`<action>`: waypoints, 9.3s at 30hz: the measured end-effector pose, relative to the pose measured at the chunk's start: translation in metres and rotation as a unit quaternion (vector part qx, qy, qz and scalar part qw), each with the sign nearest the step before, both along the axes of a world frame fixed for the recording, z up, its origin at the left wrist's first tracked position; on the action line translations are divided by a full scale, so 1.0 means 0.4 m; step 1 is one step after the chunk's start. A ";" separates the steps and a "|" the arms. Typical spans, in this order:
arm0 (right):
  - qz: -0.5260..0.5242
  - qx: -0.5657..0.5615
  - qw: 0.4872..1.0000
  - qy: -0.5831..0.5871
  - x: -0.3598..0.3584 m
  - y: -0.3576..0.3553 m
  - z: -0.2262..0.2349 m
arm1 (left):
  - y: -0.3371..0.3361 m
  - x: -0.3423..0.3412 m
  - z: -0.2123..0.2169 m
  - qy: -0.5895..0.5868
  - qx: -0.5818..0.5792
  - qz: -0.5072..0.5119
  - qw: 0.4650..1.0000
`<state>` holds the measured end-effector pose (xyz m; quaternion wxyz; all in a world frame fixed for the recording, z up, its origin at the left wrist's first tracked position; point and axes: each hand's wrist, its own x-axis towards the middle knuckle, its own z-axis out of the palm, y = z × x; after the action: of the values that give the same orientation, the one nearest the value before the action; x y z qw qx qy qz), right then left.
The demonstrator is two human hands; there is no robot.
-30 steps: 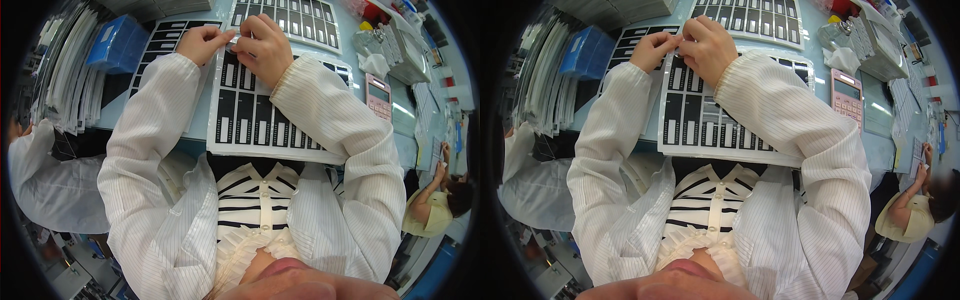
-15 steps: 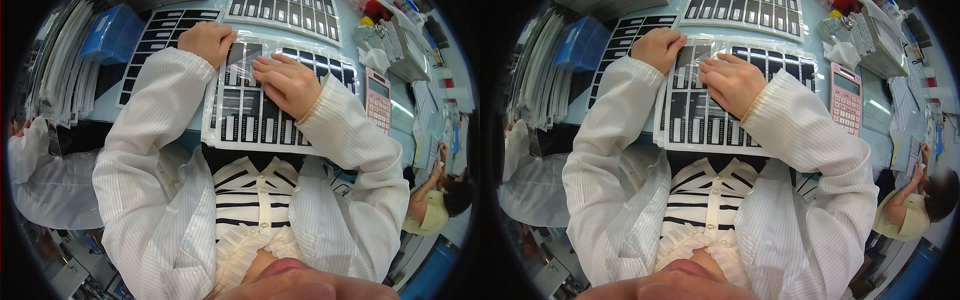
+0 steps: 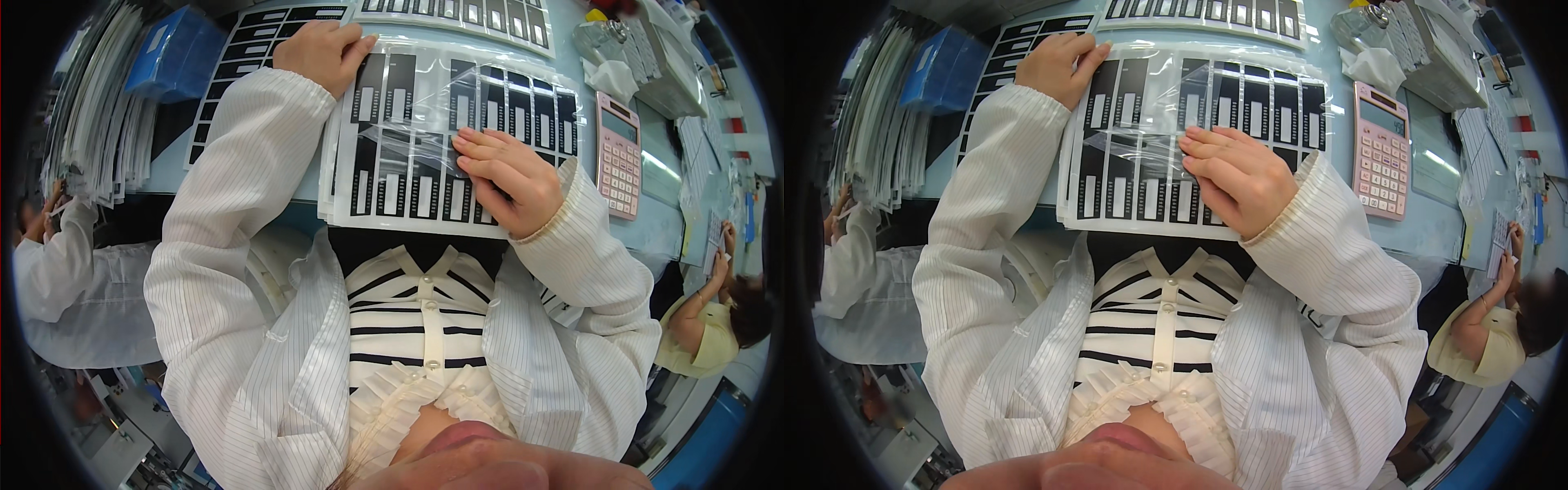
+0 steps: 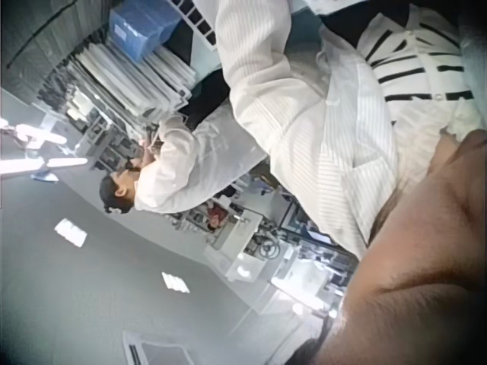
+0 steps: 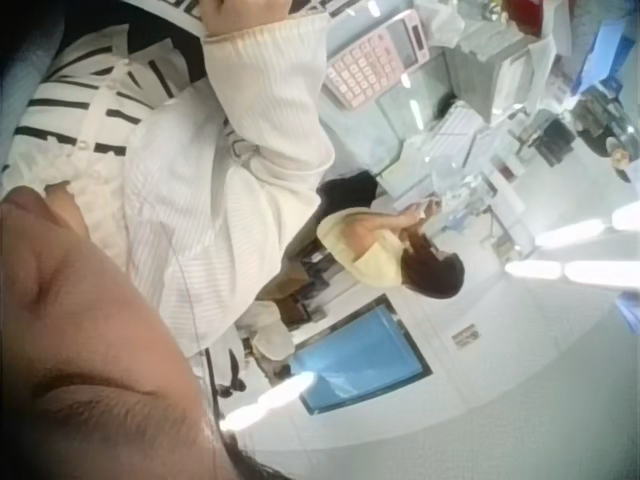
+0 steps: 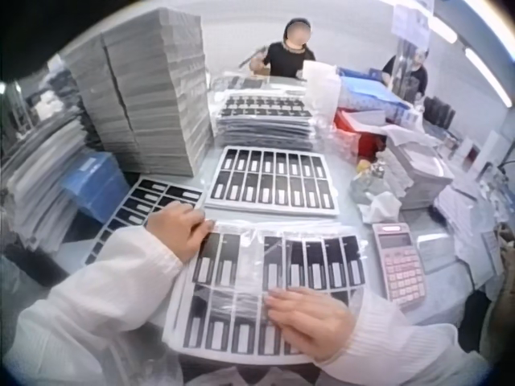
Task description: Inspecting and cleaning sheets of industrial labels at a manufacturing workbench.
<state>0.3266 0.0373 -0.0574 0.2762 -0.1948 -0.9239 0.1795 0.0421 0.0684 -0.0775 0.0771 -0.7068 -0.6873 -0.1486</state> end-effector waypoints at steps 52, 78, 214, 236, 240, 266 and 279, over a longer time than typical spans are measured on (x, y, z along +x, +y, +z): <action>0.042 -0.084 0.995 -0.044 0.124 0.060 0.037 | -0.106 -0.007 0.025 0.030 -0.095 -0.239 0.966; -0.102 -0.139 0.981 0.083 0.196 0.046 0.049 | -0.099 -0.038 0.077 0.000 -0.091 -0.236 0.968; -0.330 -0.422 0.830 0.151 0.204 0.053 0.040 | -0.160 -0.039 0.066 -0.379 -0.119 -0.099 0.912; -0.285 -0.486 0.799 0.213 0.269 0.066 0.054 | -0.151 0.000 0.034 -0.498 -0.100 -0.099 0.856; -0.240 -0.499 0.783 0.283 0.284 0.097 0.035 | -0.163 0.005 0.029 -0.570 -0.110 -0.081 0.810; -0.249 -0.534 0.781 0.208 0.375 0.134 0.007 | -0.156 -0.014 0.032 -0.649 -0.163 -0.083 0.738; -0.225 -0.542 0.782 0.211 0.392 0.136 -0.001 | -0.156 -0.019 0.030 -0.664 -0.183 -0.088 0.719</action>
<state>0.4835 0.0916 -0.0580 0.3453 -0.4718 -0.5231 0.6202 0.0344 0.0059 -0.0655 -0.5436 -0.4845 -0.5106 -0.4573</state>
